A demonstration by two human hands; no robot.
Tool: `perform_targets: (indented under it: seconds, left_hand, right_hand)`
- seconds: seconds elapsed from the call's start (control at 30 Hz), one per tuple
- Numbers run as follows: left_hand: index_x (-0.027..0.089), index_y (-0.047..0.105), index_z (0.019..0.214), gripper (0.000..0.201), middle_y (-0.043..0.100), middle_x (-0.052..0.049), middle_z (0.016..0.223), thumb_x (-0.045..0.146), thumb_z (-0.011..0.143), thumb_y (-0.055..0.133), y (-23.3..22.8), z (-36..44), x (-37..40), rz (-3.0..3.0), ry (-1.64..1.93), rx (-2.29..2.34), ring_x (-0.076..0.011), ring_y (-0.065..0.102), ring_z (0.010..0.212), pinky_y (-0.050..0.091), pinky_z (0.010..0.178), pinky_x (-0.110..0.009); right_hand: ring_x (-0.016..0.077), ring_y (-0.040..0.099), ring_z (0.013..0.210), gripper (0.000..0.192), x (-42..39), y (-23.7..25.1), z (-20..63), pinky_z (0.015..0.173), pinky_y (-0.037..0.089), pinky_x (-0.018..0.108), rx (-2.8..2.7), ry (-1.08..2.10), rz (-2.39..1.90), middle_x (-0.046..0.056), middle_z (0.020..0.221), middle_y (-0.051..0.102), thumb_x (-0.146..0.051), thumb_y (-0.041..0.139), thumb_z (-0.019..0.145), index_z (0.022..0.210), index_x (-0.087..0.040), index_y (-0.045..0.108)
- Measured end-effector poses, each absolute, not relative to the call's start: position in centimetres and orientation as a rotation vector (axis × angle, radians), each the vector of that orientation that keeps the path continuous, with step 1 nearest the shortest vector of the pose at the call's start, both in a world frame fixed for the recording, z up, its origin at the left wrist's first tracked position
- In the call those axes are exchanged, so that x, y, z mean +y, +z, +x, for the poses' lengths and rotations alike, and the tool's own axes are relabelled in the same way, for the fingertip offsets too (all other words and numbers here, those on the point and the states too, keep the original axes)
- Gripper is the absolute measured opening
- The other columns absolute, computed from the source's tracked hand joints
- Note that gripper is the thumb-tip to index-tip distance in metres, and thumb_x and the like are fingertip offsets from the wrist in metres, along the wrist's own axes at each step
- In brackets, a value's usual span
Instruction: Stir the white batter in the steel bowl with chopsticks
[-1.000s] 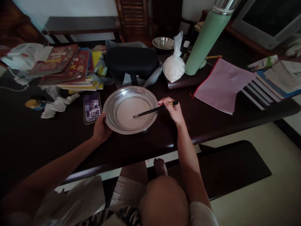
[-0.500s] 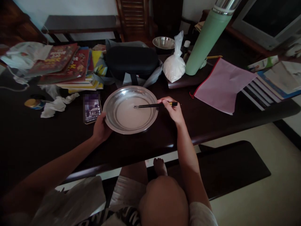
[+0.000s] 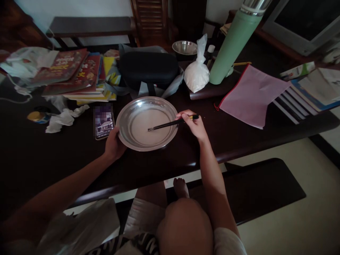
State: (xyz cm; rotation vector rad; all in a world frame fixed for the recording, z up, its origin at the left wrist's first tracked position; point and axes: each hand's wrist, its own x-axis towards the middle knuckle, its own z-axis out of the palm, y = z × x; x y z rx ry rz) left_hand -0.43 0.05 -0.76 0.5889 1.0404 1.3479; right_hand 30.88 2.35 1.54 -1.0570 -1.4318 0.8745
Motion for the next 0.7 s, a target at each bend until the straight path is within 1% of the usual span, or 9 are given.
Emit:
perform_targets:
  seconds: [0.07, 0.1, 0.2, 0.27, 0.33, 0.43, 0.53, 0.6, 0.7]
  left_hand:
    - [0.022, 0.069, 0.096, 0.027, 0.077, -0.007, 0.114, 0.042, 0.078, 0.073, -0.75, -0.42, 0.04, 0.599, 1.352, 1.049, -0.0365, 0.063, 0.128, 0.056, 0.103, -0.048]
    - [0.022, 0.069, 0.096, 0.027, 0.078, -0.006, 0.113, 0.043, 0.078, 0.073, -0.77, -0.43, 0.05, 0.604, 1.357, 1.048, -0.0363, 0.063, 0.128, 0.056, 0.103, -0.048]
    - [0.023, 0.070, 0.097, 0.027, 0.078, -0.006, 0.111, 0.042, 0.078, 0.074, -0.87, -0.49, 0.08, 0.606, 1.362, 1.037, -0.0357, 0.063, 0.128, 0.056, 0.104, -0.047]
    - [0.023, 0.070, 0.096, 0.027, 0.078, -0.005, 0.111, 0.043, 0.078, 0.074, -0.90, -0.52, 0.11, 0.604, 1.353, 1.039, -0.0361, 0.063, 0.128, 0.056, 0.104, -0.048]
    - [0.023, 0.069, 0.094, 0.027, 0.078, -0.006, 0.112, 0.043, 0.077, 0.075, -0.89, -0.52, 0.13, 0.606, 1.351, 1.046, -0.0368, 0.063, 0.128, 0.056, 0.104, -0.048]
    - [0.023, 0.069, 0.095, 0.028, 0.078, -0.006, 0.113, 0.044, 0.077, 0.075, -0.85, -0.52, 0.15, 0.609, 1.354, 1.045, -0.0371, 0.063, 0.128, 0.057, 0.103, -0.048]
    - [0.023, 0.070, 0.096, 0.027, 0.077, -0.006, 0.112, 0.042, 0.078, 0.074, -0.87, -0.54, 0.15, 0.613, 1.346, 1.041, -0.0363, 0.064, 0.126, 0.057, 0.102, -0.048]
    - [0.023, 0.070, 0.096, 0.026, 0.077, -0.006, 0.111, 0.042, 0.078, 0.073, -0.91, -0.57, 0.12, 0.606, 1.349, 1.044, -0.0359, 0.064, 0.126, 0.057, 0.102, -0.048]
    - [0.023, 0.069, 0.095, 0.025, 0.077, -0.005, 0.111, 0.041, 0.078, 0.072, -0.95, -0.60, 0.08, 0.587, 1.354, 1.050, -0.0355, 0.064, 0.125, 0.057, 0.102, -0.047]
  right_hand:
    - [0.0194, 0.077, 0.086, 0.037, 2.43, 1.44, 30.92, 0.087, 0.062, 0.038, -1.443, 0.855, -1.056, 0.001, 0.085, 0.080, -0.062, 0.068, 0.089, 0.089, -0.026, 0.078]
    - [0.0191, 0.077, 0.086, 0.036, 2.47, 1.38, 30.96, 0.086, 0.062, 0.038, -1.417, 0.831, -1.055, 0.001, 0.086, 0.080, -0.062, 0.068, 0.089, 0.089, -0.027, 0.078]
    - [0.0171, 0.076, 0.075, 0.035, 2.49, 1.27, 31.07, 0.078, 0.062, 0.035, -1.319, 0.802, -1.044, -0.001, 0.077, 0.077, -0.061, 0.066, 0.091, 0.087, -0.027, 0.077]
    - [0.0169, 0.076, 0.073, 0.036, 2.43, 1.31, 31.02, 0.076, 0.061, 0.035, -1.352, 0.845, -1.039, -0.002, 0.075, 0.077, -0.061, 0.066, 0.092, 0.086, -0.027, 0.077]
    - [0.0178, 0.076, 0.078, 0.036, 2.38, 1.44, 30.90, 0.080, 0.062, 0.036, -1.434, 0.884, -1.035, 0.000, 0.079, 0.078, -0.061, 0.067, 0.090, 0.088, -0.027, 0.078]
    - [0.0187, 0.077, 0.086, 0.035, 2.39, 1.61, 30.84, 0.086, 0.062, 0.037, -1.432, 0.847, -1.028, 0.000, 0.085, 0.080, -0.061, 0.069, 0.089, 0.090, -0.028, 0.079]
    - [0.0181, 0.077, 0.078, 0.037, 2.38, 1.62, 30.96, 0.077, 0.061, 0.035, -1.334, 0.807, -1.060, 0.000, 0.078, 0.078, -0.062, 0.067, 0.090, 0.088, -0.027, 0.077]
    - [0.0176, 0.075, 0.074, 0.038, 2.35, 1.57, 30.98, 0.072, 0.060, 0.034, -1.359, 0.841, -1.075, 0.000, 0.076, 0.078, -0.063, 0.066, 0.090, 0.088, -0.026, 0.077]
    - [0.0184, 0.076, 0.081, 0.039, 2.38, 1.47, 30.94, 0.075, 0.060, 0.035, -1.455, 0.885, -1.068, 0.001, 0.083, 0.079, -0.064, 0.067, 0.089, 0.089, -0.026, 0.078]
